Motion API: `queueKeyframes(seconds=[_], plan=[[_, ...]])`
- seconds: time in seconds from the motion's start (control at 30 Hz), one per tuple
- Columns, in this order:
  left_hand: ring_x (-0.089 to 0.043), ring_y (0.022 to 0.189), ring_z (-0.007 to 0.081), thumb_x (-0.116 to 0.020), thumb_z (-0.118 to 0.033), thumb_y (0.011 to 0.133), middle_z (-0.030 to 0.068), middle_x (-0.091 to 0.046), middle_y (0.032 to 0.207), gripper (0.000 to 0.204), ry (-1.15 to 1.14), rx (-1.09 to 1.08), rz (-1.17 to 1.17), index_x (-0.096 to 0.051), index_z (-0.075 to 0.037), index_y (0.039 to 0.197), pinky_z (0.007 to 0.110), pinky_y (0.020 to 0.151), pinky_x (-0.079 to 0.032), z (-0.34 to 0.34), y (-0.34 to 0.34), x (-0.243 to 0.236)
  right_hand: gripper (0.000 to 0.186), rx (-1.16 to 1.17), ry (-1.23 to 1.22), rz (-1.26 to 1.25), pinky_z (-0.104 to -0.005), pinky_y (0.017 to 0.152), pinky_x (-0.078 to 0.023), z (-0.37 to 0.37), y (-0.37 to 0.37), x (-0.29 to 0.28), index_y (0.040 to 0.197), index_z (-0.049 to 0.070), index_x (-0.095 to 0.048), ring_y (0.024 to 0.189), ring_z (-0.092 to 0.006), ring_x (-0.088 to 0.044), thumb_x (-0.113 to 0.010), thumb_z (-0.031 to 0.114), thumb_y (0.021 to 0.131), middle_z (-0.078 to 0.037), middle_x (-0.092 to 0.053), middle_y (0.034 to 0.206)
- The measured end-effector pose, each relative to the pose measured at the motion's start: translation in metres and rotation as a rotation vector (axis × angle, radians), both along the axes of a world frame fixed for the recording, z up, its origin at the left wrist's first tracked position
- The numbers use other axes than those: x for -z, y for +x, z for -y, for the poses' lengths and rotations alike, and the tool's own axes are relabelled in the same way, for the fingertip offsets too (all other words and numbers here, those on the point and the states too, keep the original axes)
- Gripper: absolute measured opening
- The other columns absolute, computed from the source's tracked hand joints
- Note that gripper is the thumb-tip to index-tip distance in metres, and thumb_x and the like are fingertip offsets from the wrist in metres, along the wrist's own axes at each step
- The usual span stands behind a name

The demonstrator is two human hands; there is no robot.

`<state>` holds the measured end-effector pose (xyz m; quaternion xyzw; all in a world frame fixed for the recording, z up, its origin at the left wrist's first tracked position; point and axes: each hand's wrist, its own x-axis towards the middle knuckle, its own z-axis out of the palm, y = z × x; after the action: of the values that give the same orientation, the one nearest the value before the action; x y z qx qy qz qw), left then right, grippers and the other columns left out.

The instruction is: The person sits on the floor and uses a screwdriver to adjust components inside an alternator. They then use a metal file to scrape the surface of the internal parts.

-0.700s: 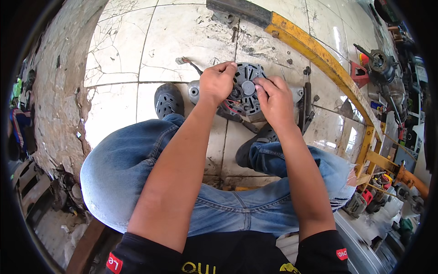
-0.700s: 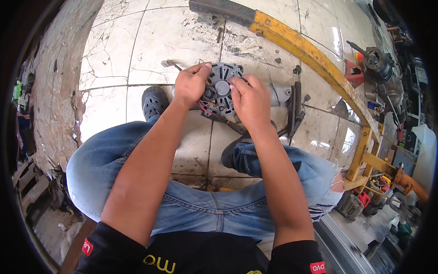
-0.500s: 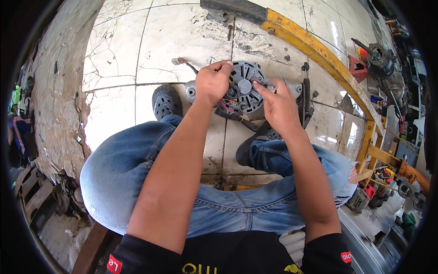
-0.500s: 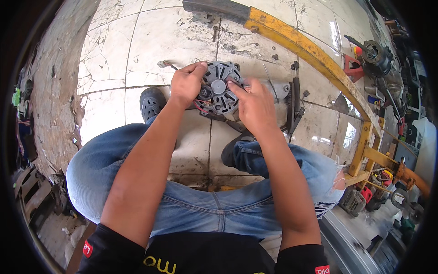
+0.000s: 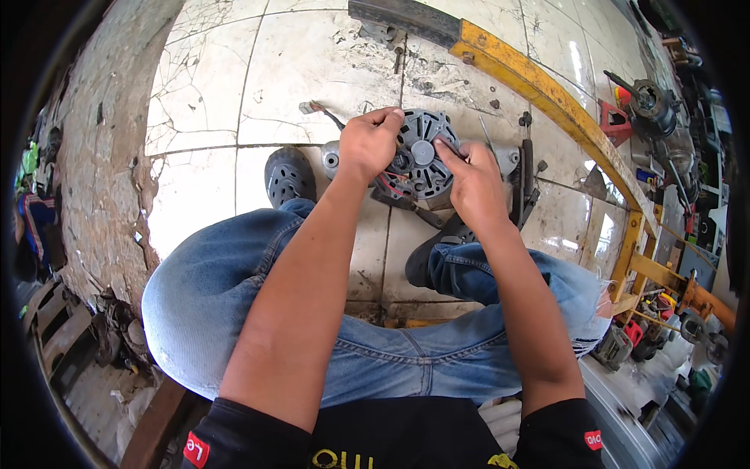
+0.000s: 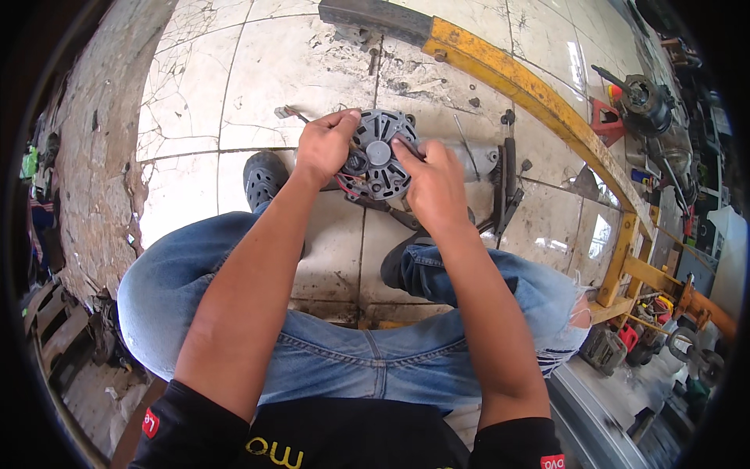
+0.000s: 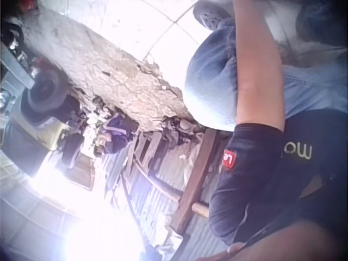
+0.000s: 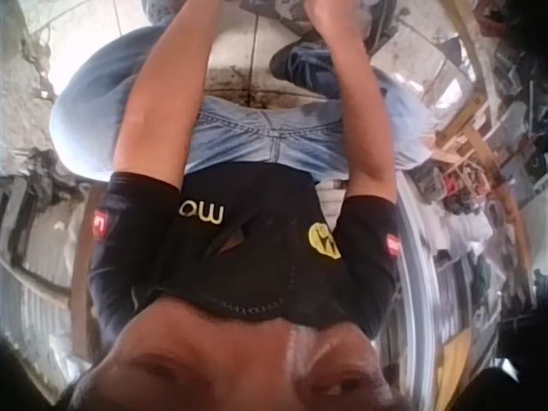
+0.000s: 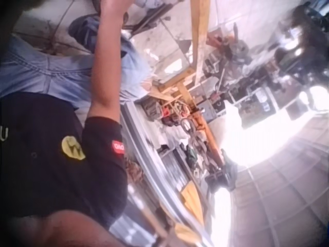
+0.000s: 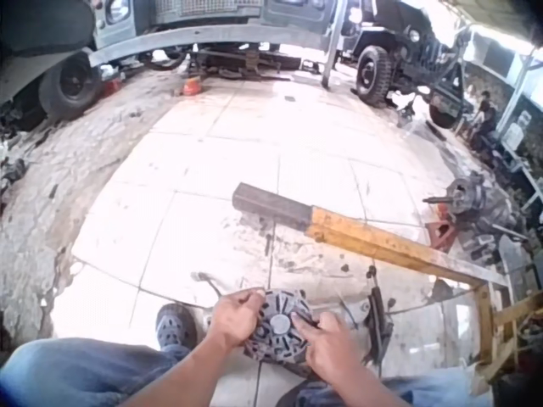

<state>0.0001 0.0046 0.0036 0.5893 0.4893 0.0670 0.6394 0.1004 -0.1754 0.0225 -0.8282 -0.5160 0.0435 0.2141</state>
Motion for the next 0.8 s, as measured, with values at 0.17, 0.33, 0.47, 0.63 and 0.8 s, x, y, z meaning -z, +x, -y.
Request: queueKeyframes(seconds=[0.17,0.33,0.47,0.63,0.8], plan=[[-0.069,0.096,0.0189,-0.067,-0.041,0.094,0.0127,-0.077,0.104,0.049,0.076,0.026,-0.007,-0.073,-0.002,0.123,0.031,0.091,-0.051,0.001,-0.002,0.006,0.056,-0.005,0.000,-0.007,-0.0466,0.080,-0.049,0.001,0.001,0.001,0.123,0.019,-0.076,0.092,-0.0362,-0.059,-0.062,-0.009,0.077,-0.014,-0.058,0.096],[-0.069,0.097,0.0186,-0.067,-0.040,0.095,0.0127,-0.077,0.106,0.048,0.017,0.047,0.001,-0.073,-0.002,0.123,0.030,0.091,-0.052,0.000,0.001,-0.005,0.056,0.017,-0.005,-0.008,-0.0461,0.081,-0.049,0.003,0.000,0.004,0.123,0.019,-0.076,0.092,-0.0361,-0.059,-0.064,-0.009,0.075,-0.013,-0.058,0.096],[-0.069,0.099,0.0183,-0.067,-0.039,0.095,0.0126,-0.077,0.107,0.048,0.032,0.030,-0.001,-0.073,-0.001,0.123,0.030,0.092,-0.051,-0.001,-0.001,0.003,0.057,0.026,0.062,-0.029,-0.0455,0.080,-0.049,-0.003,-0.001,0.003,0.122,0.018,-0.076,0.090,-0.0357,-0.059,-0.063,-0.010,0.074,-0.013,-0.058,0.094],[-0.069,0.100,0.0178,-0.067,-0.039,0.095,0.0123,-0.077,0.108,0.048,0.018,0.023,0.022,-0.073,-0.001,0.123,0.030,0.093,-0.051,-0.001,0.000,0.003,0.057,0.035,0.013,-0.011,-0.0453,0.080,-0.050,0.004,0.002,0.004,0.122,0.017,-0.076,0.090,-0.0362,-0.059,-0.063,-0.011,0.074,-0.013,-0.059,0.095],[-0.071,0.079,0.0186,-0.064,-0.039,0.094,0.0112,-0.077,0.088,0.043,0.161,-0.018,0.030,-0.076,-0.007,0.119,0.032,0.079,-0.054,0.001,0.000,0.013,0.062,0.021,0.005,-0.110,-0.0427,0.084,-0.050,0.002,-0.001,0.003,0.126,0.017,-0.075,0.094,-0.0360,-0.059,-0.059,-0.015,0.075,-0.016,-0.059,0.100]])
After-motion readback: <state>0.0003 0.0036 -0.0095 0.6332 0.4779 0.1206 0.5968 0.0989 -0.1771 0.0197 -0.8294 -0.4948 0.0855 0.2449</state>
